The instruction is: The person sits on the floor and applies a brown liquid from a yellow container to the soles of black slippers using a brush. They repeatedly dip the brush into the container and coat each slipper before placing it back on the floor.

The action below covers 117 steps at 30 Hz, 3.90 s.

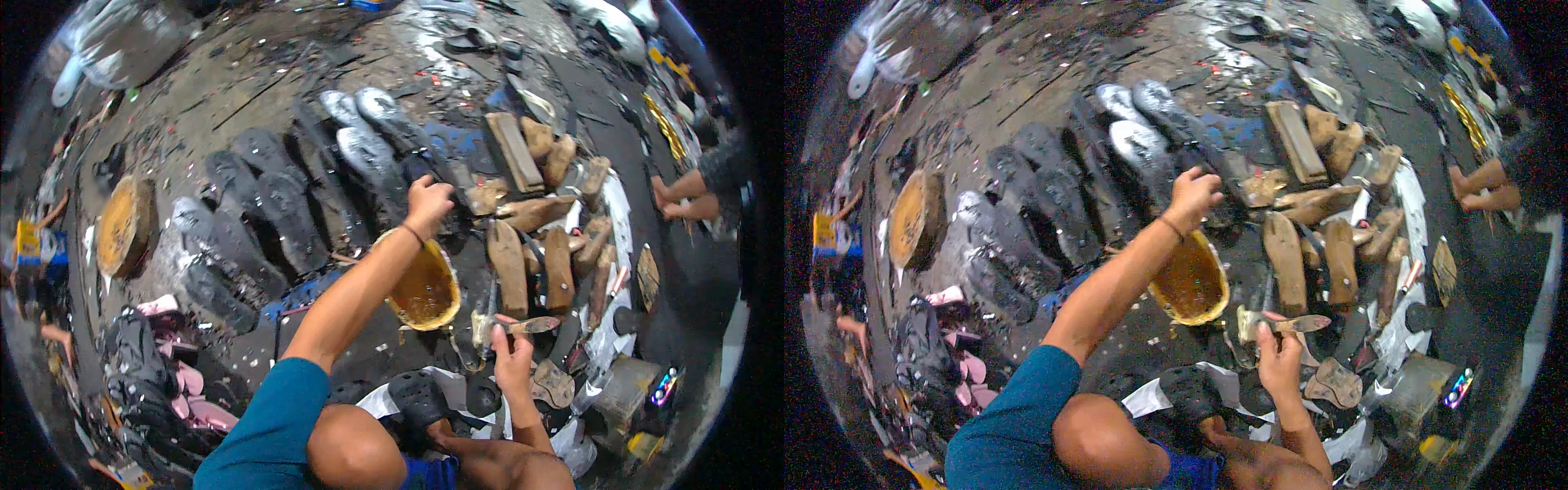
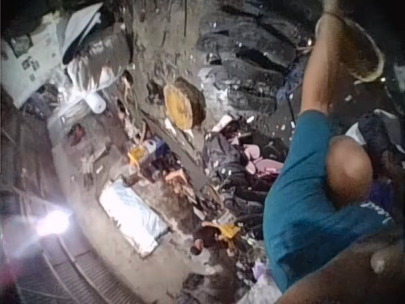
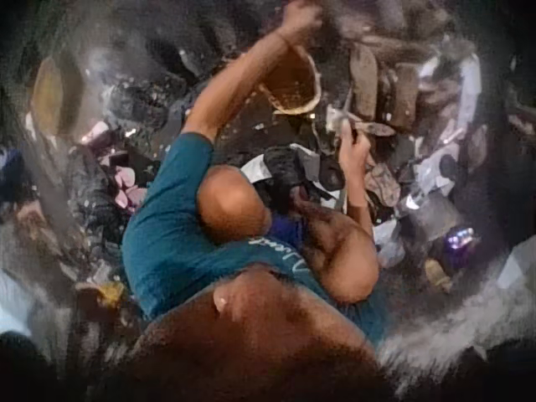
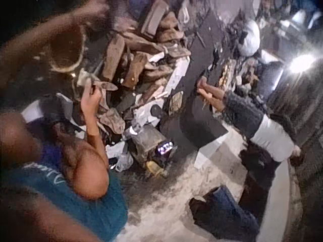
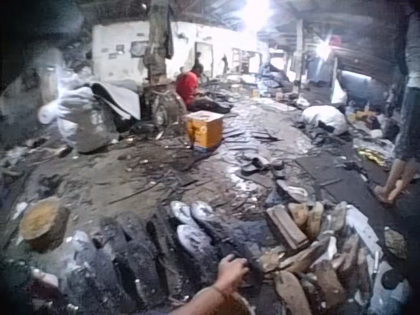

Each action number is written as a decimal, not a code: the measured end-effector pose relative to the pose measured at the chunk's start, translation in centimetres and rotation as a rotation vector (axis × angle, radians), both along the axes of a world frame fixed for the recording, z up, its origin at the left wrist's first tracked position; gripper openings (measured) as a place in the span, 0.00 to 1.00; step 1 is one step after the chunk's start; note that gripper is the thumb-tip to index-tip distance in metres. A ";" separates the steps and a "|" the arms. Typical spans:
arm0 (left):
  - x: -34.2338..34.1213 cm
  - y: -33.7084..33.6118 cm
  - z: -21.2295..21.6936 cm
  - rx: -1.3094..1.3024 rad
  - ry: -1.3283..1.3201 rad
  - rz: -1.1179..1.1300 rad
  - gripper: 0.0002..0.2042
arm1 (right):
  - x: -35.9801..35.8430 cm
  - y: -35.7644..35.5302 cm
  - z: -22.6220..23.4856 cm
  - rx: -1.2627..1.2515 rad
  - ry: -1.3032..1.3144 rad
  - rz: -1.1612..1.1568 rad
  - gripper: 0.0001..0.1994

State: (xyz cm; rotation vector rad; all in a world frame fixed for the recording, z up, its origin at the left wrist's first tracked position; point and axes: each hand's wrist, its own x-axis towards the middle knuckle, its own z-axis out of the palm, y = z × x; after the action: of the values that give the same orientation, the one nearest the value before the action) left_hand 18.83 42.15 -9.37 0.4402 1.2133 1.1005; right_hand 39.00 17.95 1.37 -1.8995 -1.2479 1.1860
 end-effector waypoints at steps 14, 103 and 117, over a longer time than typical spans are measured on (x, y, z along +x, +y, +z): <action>-25.1 -42.5 13.1 0.096 1.119 0.752 0.16 | -8.2 8.3 -2.7 0.669 -0.352 0.442 0.13; -20.3 -49.6 2.8 -0.143 -0.438 0.647 0.28 | -9.7 8.6 -4.7 0.649 -0.357 0.626 0.13; -20.0 -38.9 6.3 -0.028 -0.522 0.486 0.24 | -10.5 1.8 5.3 -0.050 0.609 0.587 0.14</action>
State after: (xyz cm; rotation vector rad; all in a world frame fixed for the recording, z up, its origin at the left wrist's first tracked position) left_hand -1.22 3.28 -3.09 -0.1793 0.8806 1.4937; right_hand 28.53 19.73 6.68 -1.0612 -1.4472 1.9200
